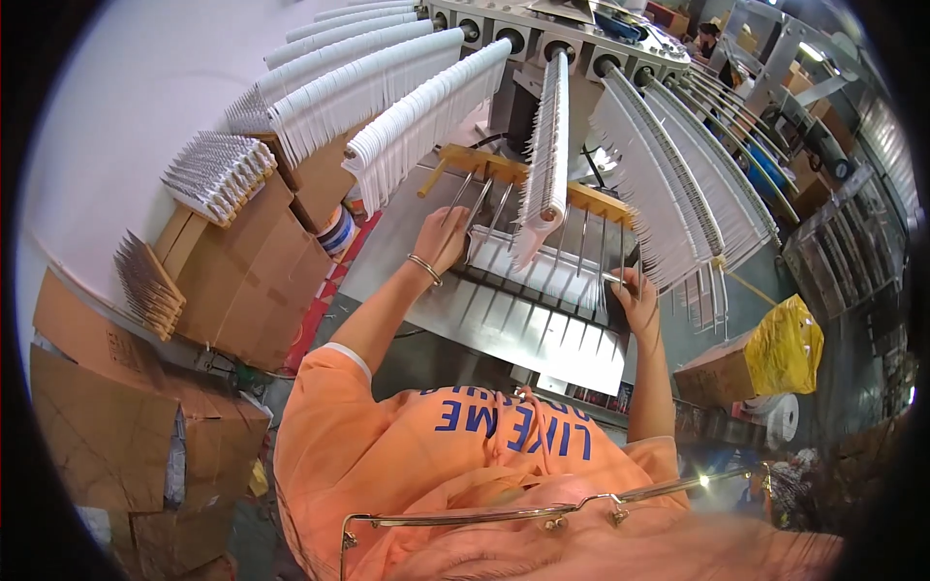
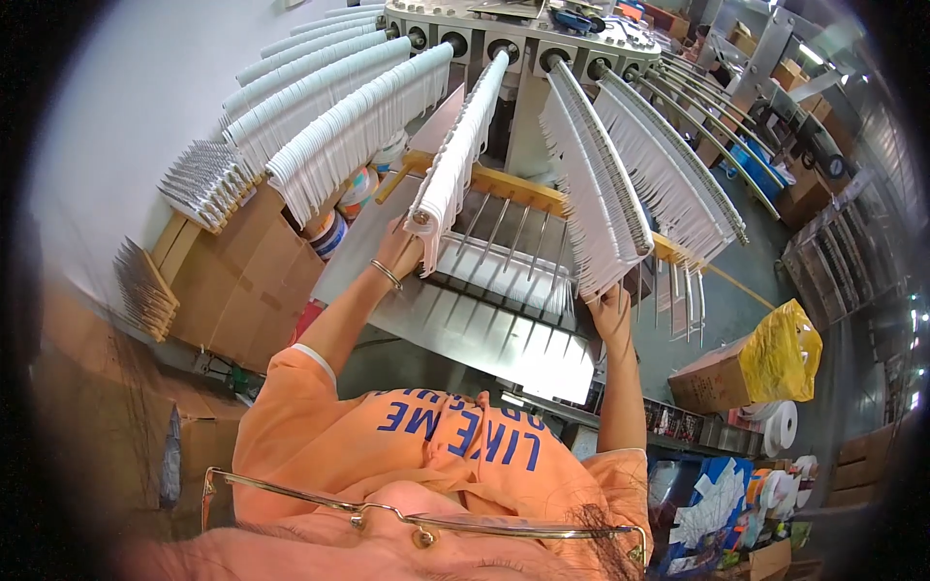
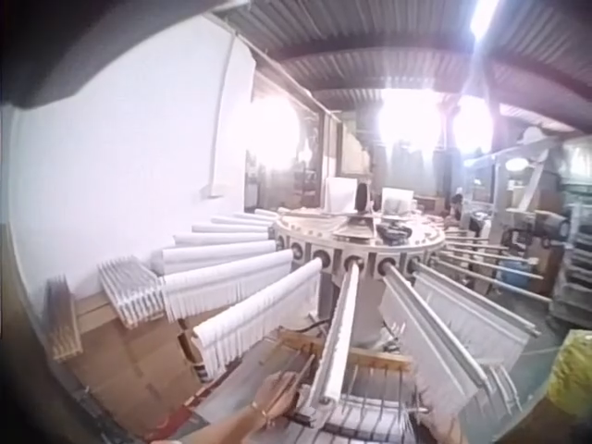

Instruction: Loading white plastic components into a rotary assembly machine and transferring items into storage containers.

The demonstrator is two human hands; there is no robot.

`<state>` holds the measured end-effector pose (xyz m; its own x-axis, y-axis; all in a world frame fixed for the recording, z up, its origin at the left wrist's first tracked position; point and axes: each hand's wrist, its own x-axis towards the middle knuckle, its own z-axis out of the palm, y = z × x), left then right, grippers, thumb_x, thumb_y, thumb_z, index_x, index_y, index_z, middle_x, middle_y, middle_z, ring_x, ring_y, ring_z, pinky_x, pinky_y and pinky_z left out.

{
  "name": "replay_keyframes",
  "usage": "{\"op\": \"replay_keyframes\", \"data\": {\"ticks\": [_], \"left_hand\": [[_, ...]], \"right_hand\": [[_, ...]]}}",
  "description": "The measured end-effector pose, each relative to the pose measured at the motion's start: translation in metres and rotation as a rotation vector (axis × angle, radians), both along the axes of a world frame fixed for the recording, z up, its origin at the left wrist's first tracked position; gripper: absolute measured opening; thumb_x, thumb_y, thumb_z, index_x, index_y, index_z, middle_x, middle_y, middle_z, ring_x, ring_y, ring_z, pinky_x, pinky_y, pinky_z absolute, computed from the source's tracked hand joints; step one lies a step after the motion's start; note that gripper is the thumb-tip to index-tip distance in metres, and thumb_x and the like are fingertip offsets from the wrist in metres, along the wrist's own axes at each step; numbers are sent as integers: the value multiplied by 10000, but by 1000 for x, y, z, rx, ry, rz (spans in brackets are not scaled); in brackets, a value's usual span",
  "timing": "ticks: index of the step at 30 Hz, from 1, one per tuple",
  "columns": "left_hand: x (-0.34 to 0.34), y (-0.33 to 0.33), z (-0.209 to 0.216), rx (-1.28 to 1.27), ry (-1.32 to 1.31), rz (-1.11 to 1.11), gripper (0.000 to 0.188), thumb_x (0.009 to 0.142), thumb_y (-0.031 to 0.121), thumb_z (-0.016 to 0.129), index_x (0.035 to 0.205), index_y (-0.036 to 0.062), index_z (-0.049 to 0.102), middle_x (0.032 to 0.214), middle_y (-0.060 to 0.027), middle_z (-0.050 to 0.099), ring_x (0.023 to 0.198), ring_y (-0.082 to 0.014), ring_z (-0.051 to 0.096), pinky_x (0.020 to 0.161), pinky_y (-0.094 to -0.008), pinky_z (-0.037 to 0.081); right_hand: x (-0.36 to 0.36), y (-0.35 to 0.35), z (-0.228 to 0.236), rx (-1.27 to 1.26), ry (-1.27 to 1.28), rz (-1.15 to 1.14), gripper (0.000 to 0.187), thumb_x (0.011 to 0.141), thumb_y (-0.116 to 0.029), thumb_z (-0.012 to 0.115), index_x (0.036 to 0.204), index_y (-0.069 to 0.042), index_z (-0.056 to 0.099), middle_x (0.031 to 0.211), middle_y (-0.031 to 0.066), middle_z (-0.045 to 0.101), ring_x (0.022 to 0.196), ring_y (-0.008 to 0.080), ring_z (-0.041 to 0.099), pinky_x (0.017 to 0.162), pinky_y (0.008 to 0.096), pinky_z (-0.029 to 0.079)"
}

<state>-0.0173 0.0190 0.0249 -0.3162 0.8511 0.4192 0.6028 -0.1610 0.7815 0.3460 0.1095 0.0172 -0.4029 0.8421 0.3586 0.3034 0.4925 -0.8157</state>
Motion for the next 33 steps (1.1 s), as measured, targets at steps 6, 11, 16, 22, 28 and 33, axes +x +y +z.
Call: {"op": "replay_keyframes", "data": {"ticks": [6,11,16,22,28,33], "left_hand": [[-38,-4,-12,116,41,-169,121,734,131,552,799,39,598,716,-180,563,789,-347,519,693,-407,434],[-28,-53,29,-274,-381,-161,128,824,115,550,811,3,610,653,-45,567,577,-119,519,511,-233,415],[9,-76,54,-113,-709,-178,103,844,82,526,896,4,568,658,-3,527,538,-35,441,462,-161,325],[38,-64,52,-123,-667,-223,101,846,52,483,931,39,537,659,8,477,519,-33,378,453,-161,288],[128,-70,43,-58,-614,-420,100,821,18,494,906,60,525,664,24,476,554,-37,420,488,-170,327],[217,-52,63,-35,-584,-707,109,813,21,520,918,51,516,738,18,497,631,-42,460,562,-182,390]], "right_hand": [[-15,-15,-2,223,-154,-148,142,772,-83,585,850,36,593,655,9,549,601,82,483,572,230,400],[-25,-67,23,-46,129,-115,138,786,-102,588,828,29,586,703,26,556,639,116,501,601,227,398],[-21,-123,39,-371,752,12,45,841,-63,461,876,-51,487,756,-6,458,588,66,404,520,196,315],[-2,-127,44,-399,770,-107,132,876,-145,431,920,-42,500,746,22,490,614,69,438,567,195,346],[76,-155,55,-302,984,-316,103,808,-143,461,862,-55,463,673,12,439,508,72,393,445,176,287],[181,-154,52,-182,1085,-220,174,822,-222,480,778,-56,449,635,37,437,457,89,366,424,208,284]]}}
